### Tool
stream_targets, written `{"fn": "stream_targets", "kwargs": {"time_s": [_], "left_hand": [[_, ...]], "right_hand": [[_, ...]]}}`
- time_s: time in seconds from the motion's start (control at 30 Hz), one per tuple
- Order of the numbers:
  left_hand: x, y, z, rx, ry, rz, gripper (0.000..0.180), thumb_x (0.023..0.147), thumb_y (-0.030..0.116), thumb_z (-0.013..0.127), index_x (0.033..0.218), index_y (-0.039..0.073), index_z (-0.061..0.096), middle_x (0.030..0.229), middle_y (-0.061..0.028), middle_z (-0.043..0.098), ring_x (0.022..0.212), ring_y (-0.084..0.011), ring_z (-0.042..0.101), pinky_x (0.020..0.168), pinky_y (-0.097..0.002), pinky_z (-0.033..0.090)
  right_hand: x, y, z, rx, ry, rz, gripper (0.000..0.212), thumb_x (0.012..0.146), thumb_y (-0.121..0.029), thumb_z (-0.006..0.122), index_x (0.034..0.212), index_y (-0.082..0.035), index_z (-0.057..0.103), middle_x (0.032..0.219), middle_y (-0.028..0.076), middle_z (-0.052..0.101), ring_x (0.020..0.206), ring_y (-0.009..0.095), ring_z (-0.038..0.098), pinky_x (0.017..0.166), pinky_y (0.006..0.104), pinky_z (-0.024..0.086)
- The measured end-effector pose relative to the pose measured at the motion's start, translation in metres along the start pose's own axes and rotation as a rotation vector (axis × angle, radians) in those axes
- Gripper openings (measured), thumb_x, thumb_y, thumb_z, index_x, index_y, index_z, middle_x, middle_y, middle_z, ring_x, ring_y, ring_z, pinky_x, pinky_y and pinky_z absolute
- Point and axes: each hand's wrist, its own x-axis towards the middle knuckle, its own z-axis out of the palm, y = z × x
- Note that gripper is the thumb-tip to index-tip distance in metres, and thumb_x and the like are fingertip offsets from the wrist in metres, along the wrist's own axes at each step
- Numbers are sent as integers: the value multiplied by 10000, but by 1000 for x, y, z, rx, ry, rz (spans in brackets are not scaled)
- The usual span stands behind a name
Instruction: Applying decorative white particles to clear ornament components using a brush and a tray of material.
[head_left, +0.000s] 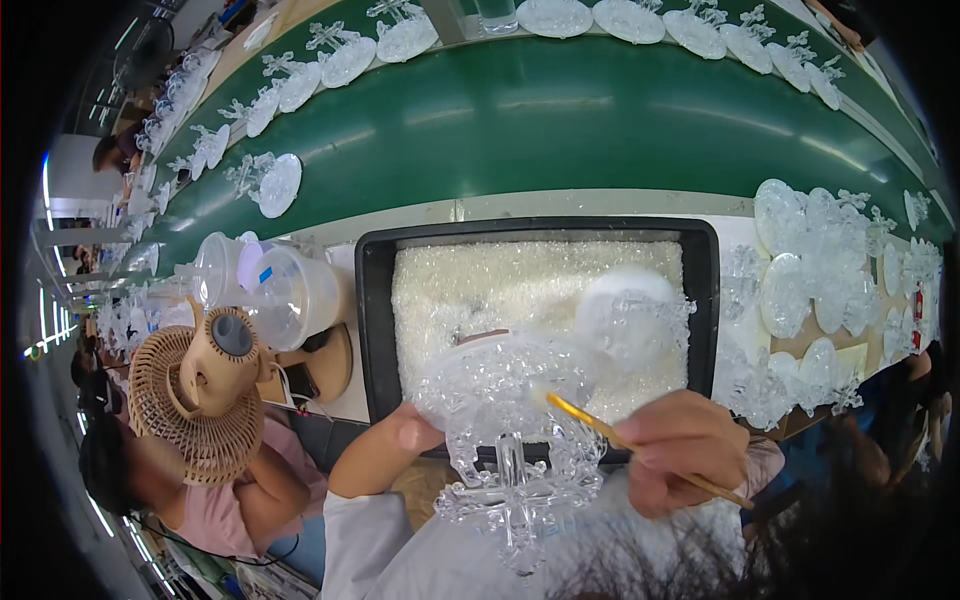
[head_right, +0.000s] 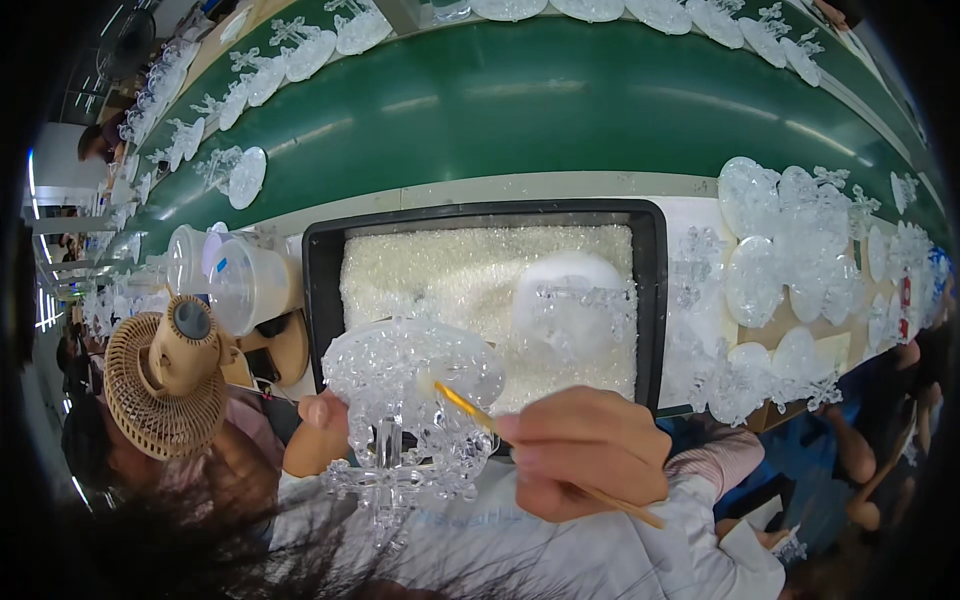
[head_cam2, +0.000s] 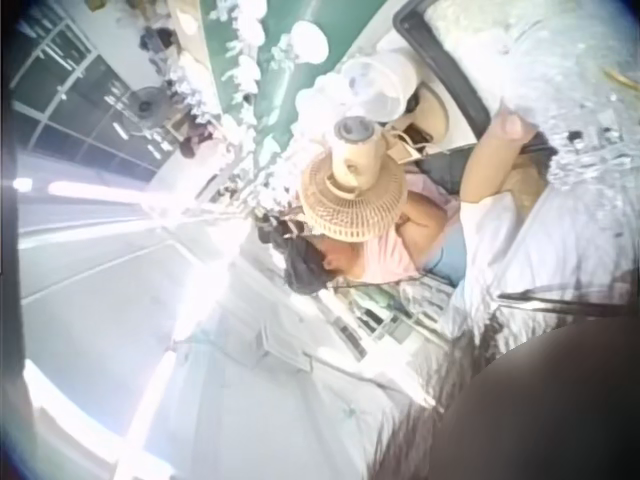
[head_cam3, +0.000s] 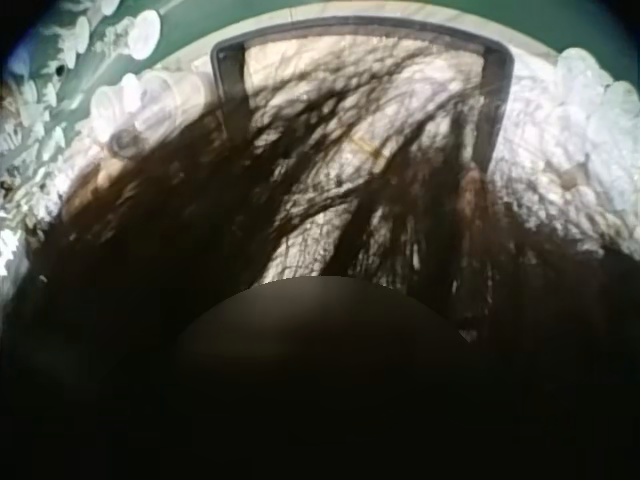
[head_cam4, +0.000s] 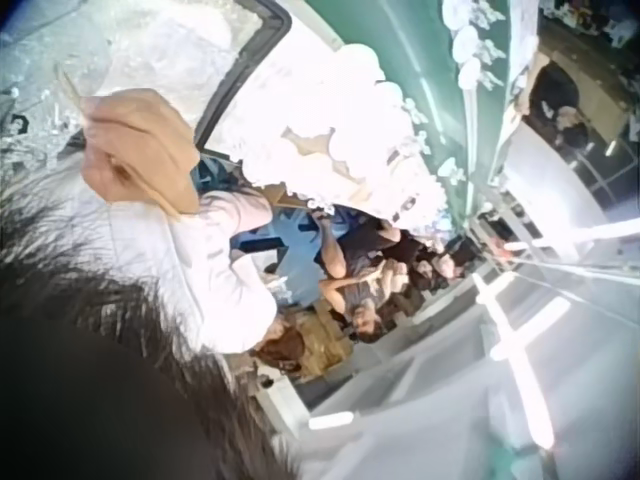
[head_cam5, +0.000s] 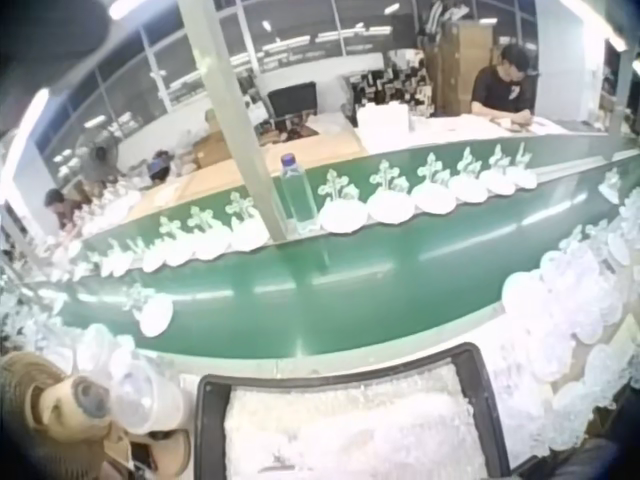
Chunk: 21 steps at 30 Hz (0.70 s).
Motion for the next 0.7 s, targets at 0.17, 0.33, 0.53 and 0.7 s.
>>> {"fn": "stream_targets", "kwargs": {"time_s": [0.17,0.33,0.53,0.7], "left_hand": [[10,1,2,-52,-36,-30,1436,446,770,839,1520,27,242,1534,-181,346,1409,-316,367,1156,-495,312],[25,4,3,-29,-73,-100,1465,365,789,844,1491,19,311,1492,-187,410,1373,-307,426,1140,-466,348],[29,9,11,28,-99,-59,1314,499,775,733,1488,12,325,1484,-187,425,1362,-312,440,1140,-461,344],[8,8,4,92,19,-61,1121,705,745,600,1496,5,313,1493,-182,415,1367,-317,429,1147,-470,323]], "right_hand": [[-2,-2,-1,14,22,-23,267,708,19,699,950,-3,589,914,212,681,702,269,689,598,355,573],[-1,-3,4,-31,9,44,279,709,36,680,968,-8,587,912,207,680,677,270,684,622,358,574],[0,-7,4,-49,-44,42,276,746,65,643,989,-24,548,948,194,657,663,264,664,578,327,539],[-6,-18,-5,-117,176,-4,188,885,-143,665,932,-28,523,910,175,607,623,210,541,528,291,458]]}}
